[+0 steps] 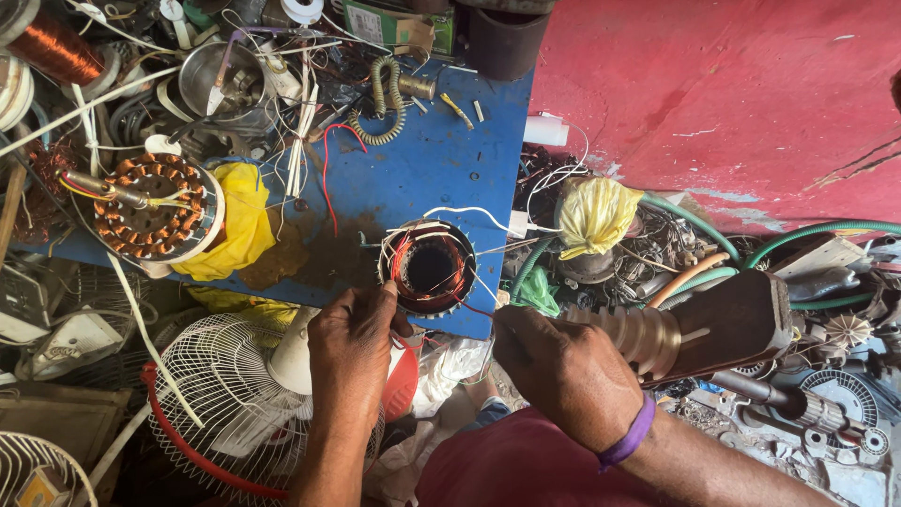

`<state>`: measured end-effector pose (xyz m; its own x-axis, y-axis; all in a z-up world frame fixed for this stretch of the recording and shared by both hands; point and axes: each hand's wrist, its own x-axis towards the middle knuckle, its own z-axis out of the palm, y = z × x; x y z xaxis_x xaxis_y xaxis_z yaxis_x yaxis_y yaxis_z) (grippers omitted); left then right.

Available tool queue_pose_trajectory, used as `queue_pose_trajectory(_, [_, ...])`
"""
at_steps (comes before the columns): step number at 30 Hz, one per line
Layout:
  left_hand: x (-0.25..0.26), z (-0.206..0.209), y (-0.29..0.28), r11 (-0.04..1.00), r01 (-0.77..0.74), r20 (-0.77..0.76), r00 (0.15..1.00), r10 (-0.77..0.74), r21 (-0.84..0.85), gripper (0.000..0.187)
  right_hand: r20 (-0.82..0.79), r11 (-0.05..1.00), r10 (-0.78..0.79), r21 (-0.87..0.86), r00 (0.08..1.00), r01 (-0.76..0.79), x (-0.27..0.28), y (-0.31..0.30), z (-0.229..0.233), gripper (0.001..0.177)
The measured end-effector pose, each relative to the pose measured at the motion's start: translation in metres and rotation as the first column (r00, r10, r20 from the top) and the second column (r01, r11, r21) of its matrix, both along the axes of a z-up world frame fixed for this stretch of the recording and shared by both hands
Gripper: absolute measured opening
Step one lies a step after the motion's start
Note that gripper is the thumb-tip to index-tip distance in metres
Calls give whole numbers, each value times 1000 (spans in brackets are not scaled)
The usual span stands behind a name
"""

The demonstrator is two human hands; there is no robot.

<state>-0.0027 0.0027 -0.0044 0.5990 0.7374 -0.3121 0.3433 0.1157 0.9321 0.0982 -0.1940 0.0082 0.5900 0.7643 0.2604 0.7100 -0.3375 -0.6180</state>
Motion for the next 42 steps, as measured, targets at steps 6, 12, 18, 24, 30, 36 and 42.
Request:
queue_pose_trajectory(6, [1,7,-1,1000,-15,-76,997,16,15,22,32,998,-11,-63,999,13,2,0,3,15])
queue_pose_trajectory(12, [0,6,-1,1000,-5,-64,998,7,21,28,8,997,8,-81,1000,-7,4,1,4,13])
queue_pose_trajectory(18, [-2,3,0,991,-11,-74,997,21,130,26,89,992,34,-127,995,-22,5,4,9,15])
queue_pose_trajectory(24, [-2,3,-1,992,-7,-69,997,16,130,27,156,979,85,-196,984,-53,9,7,16,21])
queue_pose_trajectory(30, [-3,3,0,997,-19,-32,999,22,74,26,143,964,39,-266,989,0,14,8,17,15])
queue_pose_trajectory(36, [-18,17,-6,995,85,-77,994,-80,60,27,170,964,87,-262,982,-40,26,8,17,13])
queue_pose_trajectory(42, [-49,32,-26,982,171,-447,874,-189,-81,25,129,957,204,-236,970,-170,57,12,19,14])
